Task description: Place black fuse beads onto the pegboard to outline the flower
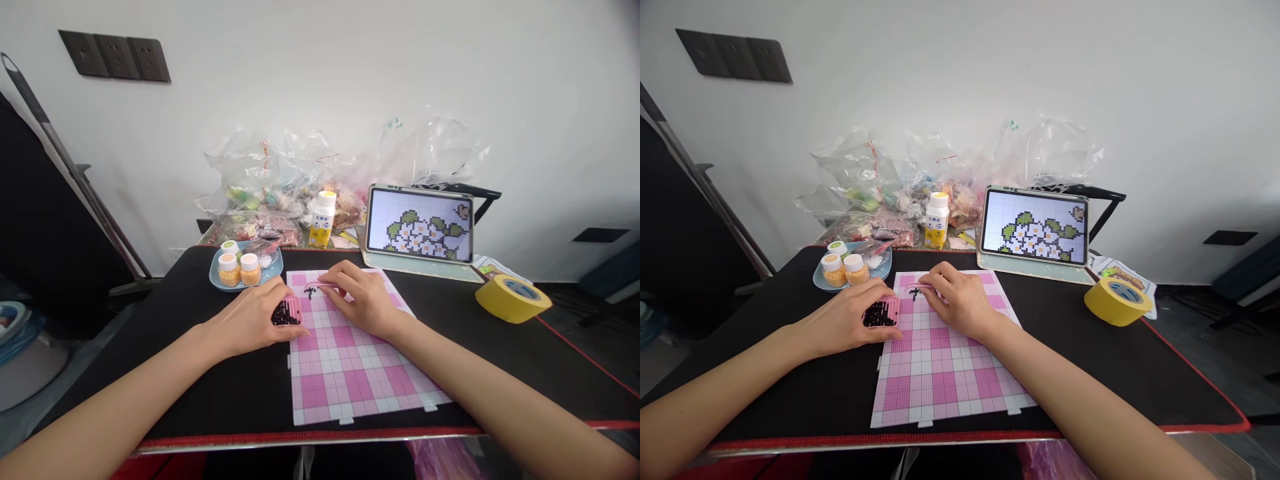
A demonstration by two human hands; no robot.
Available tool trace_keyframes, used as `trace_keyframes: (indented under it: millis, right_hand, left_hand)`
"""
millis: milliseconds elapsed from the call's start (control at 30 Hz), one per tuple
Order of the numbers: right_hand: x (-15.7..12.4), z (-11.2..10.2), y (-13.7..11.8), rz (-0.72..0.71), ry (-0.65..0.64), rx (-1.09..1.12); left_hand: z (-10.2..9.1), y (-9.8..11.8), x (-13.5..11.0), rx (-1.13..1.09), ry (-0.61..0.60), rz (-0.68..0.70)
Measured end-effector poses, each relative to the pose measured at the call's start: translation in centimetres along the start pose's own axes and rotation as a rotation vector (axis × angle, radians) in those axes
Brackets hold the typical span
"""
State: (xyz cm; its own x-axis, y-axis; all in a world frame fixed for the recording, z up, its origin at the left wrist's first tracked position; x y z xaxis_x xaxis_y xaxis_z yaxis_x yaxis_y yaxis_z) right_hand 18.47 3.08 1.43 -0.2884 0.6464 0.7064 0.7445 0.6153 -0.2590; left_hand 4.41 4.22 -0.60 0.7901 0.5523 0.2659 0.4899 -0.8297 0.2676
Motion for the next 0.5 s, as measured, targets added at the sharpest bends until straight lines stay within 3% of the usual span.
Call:
trace_keyframes:
  millis: [233,500]
  right_hand:
    - [-0.3,0.2,-0.6,-0.053,-0.030,-0.018]
    - [-0.8,1.4,-1.2,-0.147,-0.151,-0.016]
  left_hand:
    - [0.3,0.2,0.0,0.002,-0.013,-0.026]
    - [0.8,0.1,0.0,0.018,-0.037,-0.031]
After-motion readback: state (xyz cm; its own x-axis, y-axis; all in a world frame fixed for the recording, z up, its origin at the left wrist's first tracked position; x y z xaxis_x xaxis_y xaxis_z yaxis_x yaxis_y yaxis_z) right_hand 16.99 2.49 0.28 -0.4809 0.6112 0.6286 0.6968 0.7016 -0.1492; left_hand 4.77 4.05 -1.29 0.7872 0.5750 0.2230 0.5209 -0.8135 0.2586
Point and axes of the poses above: each hand's wrist, its own x-axis towards the middle knuckle, its own z-axis out of the palm, y = z × x, the point moved 8 cm from there along x, towards the middle knuckle, and after that the axes turned 13 degrees about z, right-handed, at the moved point
